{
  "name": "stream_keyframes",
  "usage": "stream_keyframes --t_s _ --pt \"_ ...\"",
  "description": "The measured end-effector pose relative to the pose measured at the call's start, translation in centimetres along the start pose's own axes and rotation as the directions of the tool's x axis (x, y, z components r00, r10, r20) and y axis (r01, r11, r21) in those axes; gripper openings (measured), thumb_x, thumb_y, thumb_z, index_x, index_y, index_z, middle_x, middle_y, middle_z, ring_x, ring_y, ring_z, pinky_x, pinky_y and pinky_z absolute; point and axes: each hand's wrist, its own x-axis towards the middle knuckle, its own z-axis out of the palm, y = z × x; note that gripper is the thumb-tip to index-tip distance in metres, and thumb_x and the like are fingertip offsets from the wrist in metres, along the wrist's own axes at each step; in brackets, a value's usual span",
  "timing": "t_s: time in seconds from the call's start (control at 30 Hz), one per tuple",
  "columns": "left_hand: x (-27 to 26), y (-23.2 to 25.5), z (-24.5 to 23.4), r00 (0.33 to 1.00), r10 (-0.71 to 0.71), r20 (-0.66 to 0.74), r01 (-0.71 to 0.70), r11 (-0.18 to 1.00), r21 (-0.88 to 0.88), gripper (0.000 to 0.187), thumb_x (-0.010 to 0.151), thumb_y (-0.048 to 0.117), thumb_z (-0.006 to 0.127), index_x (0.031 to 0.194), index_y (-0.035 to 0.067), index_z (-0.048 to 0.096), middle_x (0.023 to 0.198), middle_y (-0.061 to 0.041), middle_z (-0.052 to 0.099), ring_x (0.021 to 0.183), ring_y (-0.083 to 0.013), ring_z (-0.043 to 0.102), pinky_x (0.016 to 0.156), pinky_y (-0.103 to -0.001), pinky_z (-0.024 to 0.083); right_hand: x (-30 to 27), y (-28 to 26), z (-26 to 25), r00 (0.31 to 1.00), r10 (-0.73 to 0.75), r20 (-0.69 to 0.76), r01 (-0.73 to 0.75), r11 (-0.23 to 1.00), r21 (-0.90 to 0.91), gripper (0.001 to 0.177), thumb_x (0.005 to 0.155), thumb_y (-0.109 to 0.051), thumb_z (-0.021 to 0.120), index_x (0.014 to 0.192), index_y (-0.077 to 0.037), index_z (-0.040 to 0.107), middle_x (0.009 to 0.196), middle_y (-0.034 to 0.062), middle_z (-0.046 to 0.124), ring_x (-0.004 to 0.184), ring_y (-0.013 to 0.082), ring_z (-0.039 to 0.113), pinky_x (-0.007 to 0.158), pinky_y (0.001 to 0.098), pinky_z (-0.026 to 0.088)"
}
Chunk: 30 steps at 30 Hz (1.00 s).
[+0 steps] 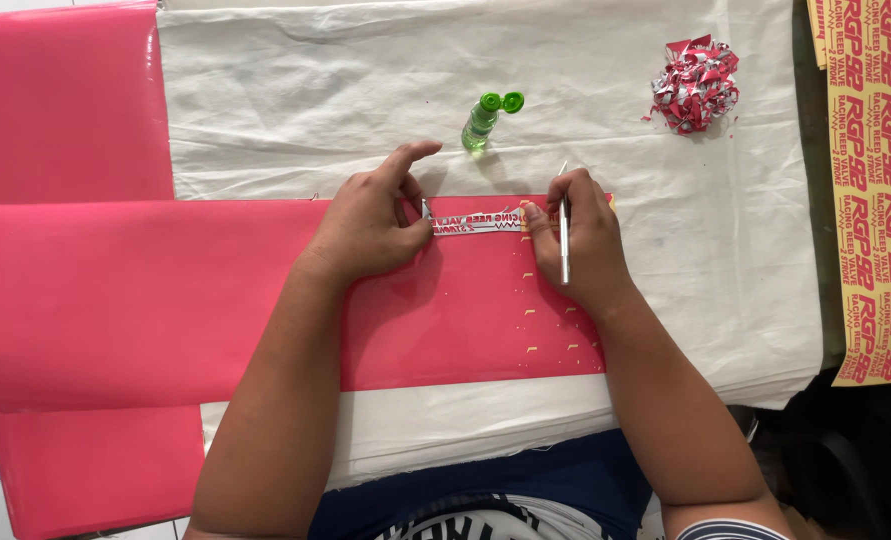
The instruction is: The person uses a silver craft knife to cut a small sticker from a larger sheet of red and yellow adhesive labels. They carefully trace the outline of the sticker and then peel it off the backing sheet.
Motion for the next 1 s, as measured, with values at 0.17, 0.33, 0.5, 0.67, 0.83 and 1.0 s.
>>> stream_keyframes --t_s 0.17,0.33,0.5,0.67,0.83,1.0 --pt "0.0 0.4 -0.5 0.999 -0.032 0.021 0.034 0.998 -0.055 0.076 0.069 0.012 0.064 0.144 0.020 0.052 0.079 -0.004 0.071 0.065 -0.0230 0.072 0.071 -0.036 0.054 0.2 0.4 0.1 0.999 -0.025 0.027 0.027 0.997 -0.072 0.018 0.100 -0.012 0.068 0.099 -0.010 0.051 0.081 0.0104 0.051 0.075 0.0360 0.057 0.071 0.0458 0.047" --pt "0.1 0.4 -0.7 0.997 -0.063 0.039 0.067 0.991 -0.116 0.077 0.069 0.012 0.066 0.145 0.021 0.051 0.080 -0.003 0.072 0.063 -0.0215 0.072 0.071 -0.034 0.054 0.4 -0.5 -1.2 0.993 0.100 0.064 -0.106 0.990 0.090 0.018 0.101 -0.012 0.068 0.102 -0.011 0.050 0.081 0.0091 0.054 0.075 0.0301 0.061 0.072 0.0399 0.049" --pt "0.3 0.5 -0.8 0.995 -0.094 0.038 0.099 0.982 -0.158 0.076 0.071 0.015 0.067 0.145 0.022 0.051 0.078 -0.007 0.071 0.062 -0.0218 0.072 0.066 -0.034 0.055 0.2 -0.2 0.0 0.997 -0.070 0.041 0.075 0.990 -0.122 0.016 0.102 -0.014 0.066 0.099 -0.011 0.051 0.079 0.0087 0.050 0.076 0.0360 0.059 0.073 0.0453 0.049" --pt "0.3 0.6 -0.9 0.994 -0.101 0.043 0.107 0.980 -0.167 0.076 0.072 0.014 0.068 0.145 0.021 0.051 0.080 -0.009 0.071 0.062 -0.0223 0.073 0.065 -0.034 0.056 0.3 -0.3 0.2 0.990 -0.128 0.061 0.137 0.969 -0.203 0.011 0.103 -0.011 0.061 0.098 -0.010 0.052 0.081 0.0077 0.051 0.077 0.0332 0.060 0.074 0.0437 0.050" --pt "0.2 0.6 -1.0 0.996 -0.082 0.038 0.087 0.985 -0.150 0.074 0.074 0.013 0.070 0.145 0.018 0.052 0.082 -0.011 0.073 0.063 -0.0230 0.073 0.063 -0.035 0.057 0.1 0.2 0.7 0.988 -0.146 0.048 0.153 0.964 -0.218 0.012 0.105 -0.013 0.060 0.098 -0.010 0.050 0.081 0.0074 0.049 0.078 0.0332 0.059 0.075 0.0439 0.050" --pt "0.2 1.2 -1.4 0.992 -0.112 0.063 0.121 0.977 -0.173 0.072 0.076 0.010 0.066 0.146 0.019 0.051 0.082 -0.011 0.073 0.060 -0.0204 0.072 0.060 -0.034 0.057 0.2 0.9 1.0 0.990 -0.134 0.031 0.138 0.974 -0.180 0.014 0.105 -0.015 0.061 0.097 -0.011 0.050 0.080 0.0063 0.047 0.077 0.0309 0.057 0.075 0.0426 0.047"
